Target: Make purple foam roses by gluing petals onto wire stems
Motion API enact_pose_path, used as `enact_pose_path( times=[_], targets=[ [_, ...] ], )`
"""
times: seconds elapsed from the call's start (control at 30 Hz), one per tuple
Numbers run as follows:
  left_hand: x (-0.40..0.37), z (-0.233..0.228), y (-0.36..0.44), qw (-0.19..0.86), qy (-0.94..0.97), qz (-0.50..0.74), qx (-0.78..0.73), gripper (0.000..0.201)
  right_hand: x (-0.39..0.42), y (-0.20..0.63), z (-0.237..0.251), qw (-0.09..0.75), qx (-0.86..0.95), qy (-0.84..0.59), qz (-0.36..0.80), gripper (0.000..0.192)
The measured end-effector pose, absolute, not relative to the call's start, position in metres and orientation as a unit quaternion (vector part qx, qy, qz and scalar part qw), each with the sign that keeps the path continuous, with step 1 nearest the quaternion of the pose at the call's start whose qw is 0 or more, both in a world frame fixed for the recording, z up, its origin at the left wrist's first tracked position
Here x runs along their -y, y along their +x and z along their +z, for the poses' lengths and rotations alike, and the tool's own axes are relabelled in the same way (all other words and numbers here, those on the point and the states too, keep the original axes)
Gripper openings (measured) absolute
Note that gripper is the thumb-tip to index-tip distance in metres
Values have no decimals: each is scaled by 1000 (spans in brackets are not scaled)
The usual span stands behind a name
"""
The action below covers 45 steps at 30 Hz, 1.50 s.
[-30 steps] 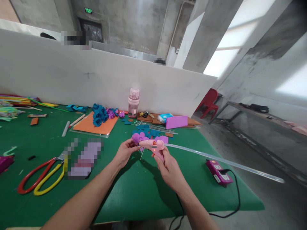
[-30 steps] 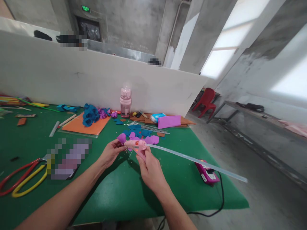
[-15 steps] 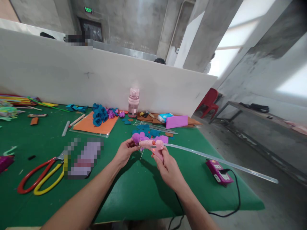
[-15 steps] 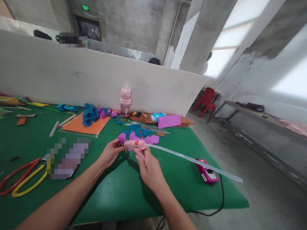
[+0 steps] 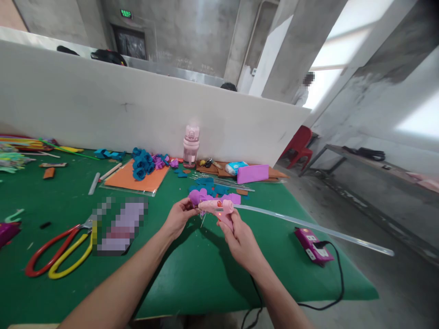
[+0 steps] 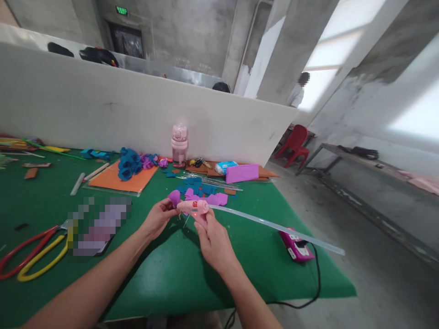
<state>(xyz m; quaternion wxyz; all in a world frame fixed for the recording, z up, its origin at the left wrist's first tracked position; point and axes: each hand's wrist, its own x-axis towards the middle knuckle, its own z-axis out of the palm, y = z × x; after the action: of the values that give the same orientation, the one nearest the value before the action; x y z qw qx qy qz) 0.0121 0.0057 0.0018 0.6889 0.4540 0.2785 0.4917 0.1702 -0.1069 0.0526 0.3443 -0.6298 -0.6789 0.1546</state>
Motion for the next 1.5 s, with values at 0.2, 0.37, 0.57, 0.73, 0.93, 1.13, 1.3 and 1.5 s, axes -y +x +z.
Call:
enact_pose_path(
  times=[0.2, 0.37, 0.57, 0.73, 0.93, 1.13, 1.3, 1.5],
  targets=[
    [-5, 2, 12, 686, 461, 488, -280, 33, 107, 170, 54, 346, 679, -629, 154, 38],
    [-6, 2, 12, 691, 455, 490, -277, 33, 107, 170, 52, 346, 685, -626, 139, 38],
    [-6, 1, 13, 691, 456, 489, -274, 32, 106, 170, 51, 349, 688, -624, 121, 38],
    [-6, 1, 13, 688, 460, 489, -274, 33, 106, 170, 51, 352, 690, -622, 114, 36],
    [-7, -1, 13, 686, 463, 491, -273, 34, 106, 170, 50, 344, 694, -623, 109, 39],
    [-6, 1, 13, 691, 457, 488, -275, 35, 106, 171, 50, 345, 694, -624, 105, 39],
    [-5, 4, 13, 694, 452, 487, -278, 35, 107, 170, 51, 340, 694, -626, 100, 38],
    [-5, 3, 12, 691, 457, 486, -278, 35, 106, 169, 52, 348, 691, -625, 97, 38]
  ],
)
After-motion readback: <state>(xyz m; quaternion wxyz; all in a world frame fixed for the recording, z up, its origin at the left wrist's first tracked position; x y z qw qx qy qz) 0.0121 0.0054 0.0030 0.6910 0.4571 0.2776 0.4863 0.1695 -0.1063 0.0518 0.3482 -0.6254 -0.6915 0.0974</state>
